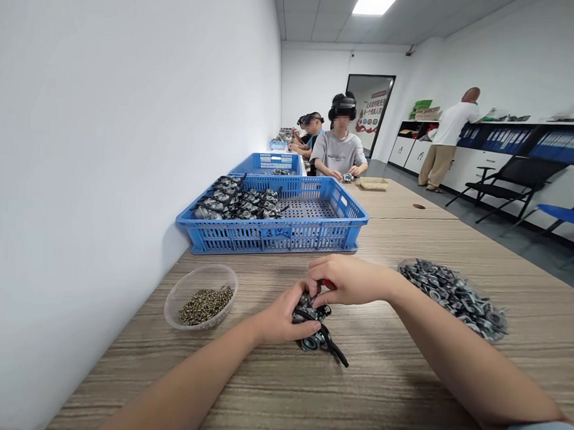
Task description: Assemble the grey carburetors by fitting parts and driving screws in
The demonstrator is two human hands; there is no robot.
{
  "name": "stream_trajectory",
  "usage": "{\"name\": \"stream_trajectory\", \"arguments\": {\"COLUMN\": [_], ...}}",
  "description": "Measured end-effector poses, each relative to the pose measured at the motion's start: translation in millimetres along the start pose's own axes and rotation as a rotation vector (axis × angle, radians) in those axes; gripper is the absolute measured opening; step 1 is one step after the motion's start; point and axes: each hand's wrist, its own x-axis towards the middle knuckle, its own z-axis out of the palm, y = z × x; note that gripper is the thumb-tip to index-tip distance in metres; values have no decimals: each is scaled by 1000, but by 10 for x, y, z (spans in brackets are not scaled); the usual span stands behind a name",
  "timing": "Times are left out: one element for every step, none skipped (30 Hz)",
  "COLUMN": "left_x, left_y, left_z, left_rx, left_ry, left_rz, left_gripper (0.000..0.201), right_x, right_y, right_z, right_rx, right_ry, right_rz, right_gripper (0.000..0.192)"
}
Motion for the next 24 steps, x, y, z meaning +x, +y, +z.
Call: {"name": "stream_trajectory", "arguments": {"left_x": [1,2,4,6,8,11,13,14,15,15,13,10,6,1,-5,-12,-17,-21,-23,-22,-20,-17,-15,-14], "left_y": [5,8,10,9,7,4,3,4,9,18,30,45,59,70,76,76,69,55,35,11,-15,-43,-70,-95], "left_z": [1,2,4,5,7,9,11,11,10,8,5,1,-4,-9,-12,-15,-16,-15,-13,-10,-6,-2,2,7], "left_rx": [6,14,21,25,26,26,24,20,14,7,-1,-8,-13,-13,-10,-7,-4,0,4,8,12,15,18,21], "left_ry": [5,9,14,19,24,27,27,26,24,21,18,14,10,6,2,2,12,34,66,102,136,162,172,169], "left_rz": [9,20,31,43,54,62,62,57,51,44,40,41,42,40,32,22,16,18,31,52,77,100,114,118], "left_gripper": [57,54,50,48,47,49,53,57,63,67,71,76,80,85,90,94,96,95,92,87,83,79,76,74], "right_x": [6,13,20,27,34,40,45,48,50,51,49,47,42,33,21,1,-27,-66,-119,-188,-273,-374,-490,-619], "right_y": [3,4,3,1,-1,-3,-4,-5,-4,-3,-1,2,5,9,14,20,27,37,50,66,86,108,132,156], "right_z": [18,38,61,83,105,123,138,148,154,155,153,146,135,119,95,62,17,-41,-115,-202,-302,-409,-521,-632], "right_rx": [-5,-15,-32,-53,-76,-100,-124,-144,-160,-172,-180,-185,-187,-191,-196,-203,-213,-228,-246,-269,-296,-328,-362,-397], "right_ry": [7,18,31,44,56,66,73,76,77,78,76,71,63,55,48,44,48,63,88,121,165,214,269,334], "right_rz": [-12,-20,-21,-17,-8,5,20,36,49,59,64,61,53,44,36,34,39,52,73,96,123,154,187,233], "right_gripper": [21,22,22,21,20,18,16,15,13,12,12,11,10,10,9,9,9,10,12,14,16,19,23,27]}}
